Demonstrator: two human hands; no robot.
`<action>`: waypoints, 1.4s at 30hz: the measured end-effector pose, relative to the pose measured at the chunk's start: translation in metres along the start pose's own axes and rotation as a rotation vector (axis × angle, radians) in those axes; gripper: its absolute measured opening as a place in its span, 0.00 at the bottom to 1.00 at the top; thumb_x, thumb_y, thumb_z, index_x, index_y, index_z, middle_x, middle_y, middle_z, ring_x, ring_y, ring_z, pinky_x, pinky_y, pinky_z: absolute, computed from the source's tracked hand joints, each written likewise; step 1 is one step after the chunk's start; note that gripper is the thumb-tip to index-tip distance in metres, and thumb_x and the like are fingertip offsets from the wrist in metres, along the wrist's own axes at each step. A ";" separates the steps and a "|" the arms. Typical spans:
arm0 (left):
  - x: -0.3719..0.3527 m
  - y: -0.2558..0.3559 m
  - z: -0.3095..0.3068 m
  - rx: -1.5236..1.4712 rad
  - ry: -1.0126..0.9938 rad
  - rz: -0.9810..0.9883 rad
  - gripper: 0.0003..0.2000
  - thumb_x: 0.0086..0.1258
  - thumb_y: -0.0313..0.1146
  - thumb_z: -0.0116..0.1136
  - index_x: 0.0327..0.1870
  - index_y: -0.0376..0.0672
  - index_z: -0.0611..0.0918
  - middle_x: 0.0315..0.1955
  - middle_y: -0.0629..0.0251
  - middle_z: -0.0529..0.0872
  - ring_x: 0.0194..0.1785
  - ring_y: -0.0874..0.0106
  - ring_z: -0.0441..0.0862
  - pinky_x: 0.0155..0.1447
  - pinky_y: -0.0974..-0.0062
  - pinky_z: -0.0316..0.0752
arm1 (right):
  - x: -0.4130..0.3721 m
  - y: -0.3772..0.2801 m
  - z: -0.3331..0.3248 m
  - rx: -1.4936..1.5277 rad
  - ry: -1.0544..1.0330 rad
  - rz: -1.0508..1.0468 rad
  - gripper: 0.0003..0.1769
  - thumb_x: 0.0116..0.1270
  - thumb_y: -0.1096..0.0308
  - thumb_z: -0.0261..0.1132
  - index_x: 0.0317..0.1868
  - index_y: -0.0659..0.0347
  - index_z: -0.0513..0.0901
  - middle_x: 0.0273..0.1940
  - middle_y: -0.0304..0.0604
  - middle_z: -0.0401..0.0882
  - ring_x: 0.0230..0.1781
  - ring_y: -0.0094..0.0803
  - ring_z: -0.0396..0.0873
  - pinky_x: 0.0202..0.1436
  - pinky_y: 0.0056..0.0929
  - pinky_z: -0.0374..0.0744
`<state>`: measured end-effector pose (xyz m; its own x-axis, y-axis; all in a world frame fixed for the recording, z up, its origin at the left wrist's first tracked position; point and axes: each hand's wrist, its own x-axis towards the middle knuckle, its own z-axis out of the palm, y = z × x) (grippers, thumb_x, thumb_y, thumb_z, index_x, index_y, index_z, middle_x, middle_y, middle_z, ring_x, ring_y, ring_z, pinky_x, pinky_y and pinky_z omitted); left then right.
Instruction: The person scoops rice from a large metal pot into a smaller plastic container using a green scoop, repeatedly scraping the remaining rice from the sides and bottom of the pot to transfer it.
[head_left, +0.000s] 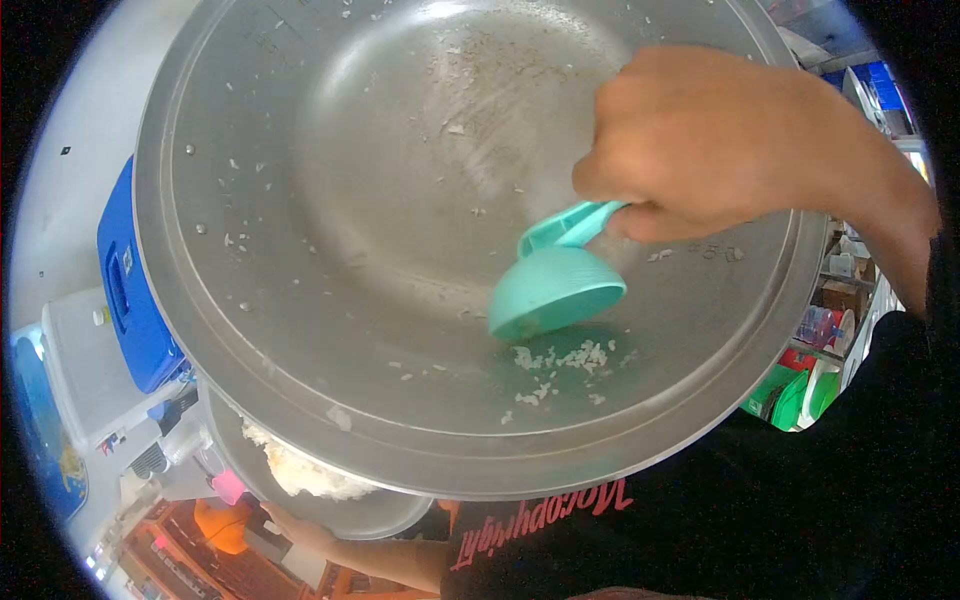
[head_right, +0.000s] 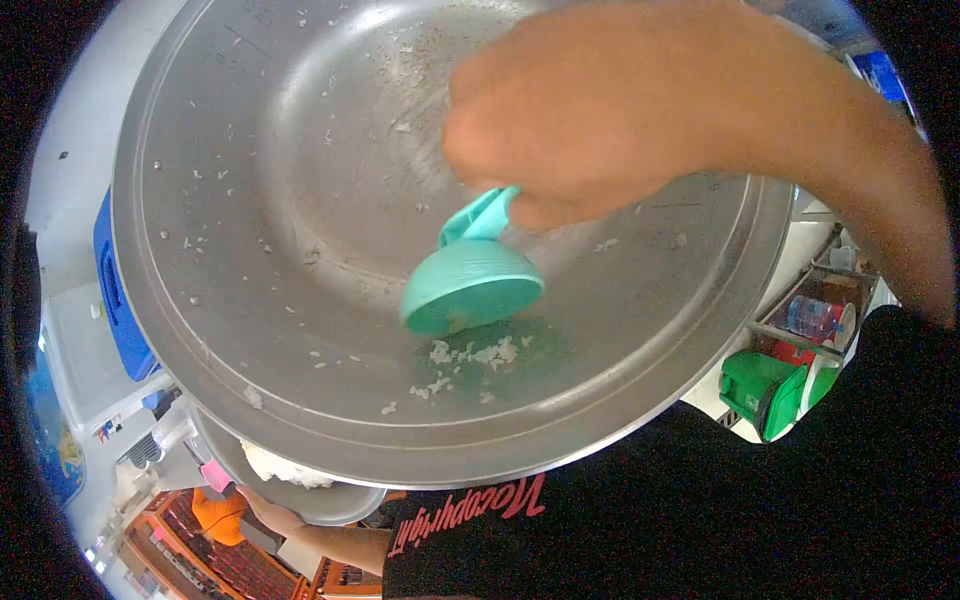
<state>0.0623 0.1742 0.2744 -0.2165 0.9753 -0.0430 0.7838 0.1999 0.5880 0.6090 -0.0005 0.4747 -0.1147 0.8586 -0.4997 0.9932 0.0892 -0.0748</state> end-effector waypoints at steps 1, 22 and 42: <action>-0.001 0.002 0.000 0.041 0.002 -0.007 0.29 0.85 0.48 0.36 0.78 0.38 0.66 0.78 0.51 0.66 0.80 0.56 0.63 0.82 0.63 0.57 | -0.004 0.001 -0.006 0.041 0.036 -0.035 0.13 0.59 0.59 0.73 0.27 0.61 0.86 0.20 0.50 0.82 0.21 0.46 0.83 0.27 0.43 0.77; 0.004 -0.022 -0.004 0.105 0.010 0.209 0.28 0.86 0.45 0.37 0.74 0.28 0.69 0.74 0.44 0.71 0.76 0.53 0.68 0.78 0.60 0.61 | -0.030 0.006 -0.002 0.303 0.195 0.154 0.16 0.64 0.58 0.72 0.30 0.64 0.86 0.19 0.48 0.79 0.20 0.38 0.79 0.25 0.39 0.72; -0.002 -0.010 0.000 -0.098 -0.027 0.157 0.30 0.85 0.48 0.39 0.74 0.29 0.70 0.75 0.45 0.69 0.79 0.54 0.64 0.81 0.64 0.56 | -0.066 -0.057 -0.056 0.521 0.257 0.119 0.15 0.65 0.63 0.73 0.28 0.65 0.80 0.22 0.38 0.74 0.21 0.22 0.71 0.27 0.29 0.67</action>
<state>0.0549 0.1701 0.2685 -0.0797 0.9962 0.0347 0.7460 0.0365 0.6650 0.5615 -0.0339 0.5599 0.0694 0.9481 -0.3104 0.8511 -0.2186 -0.4773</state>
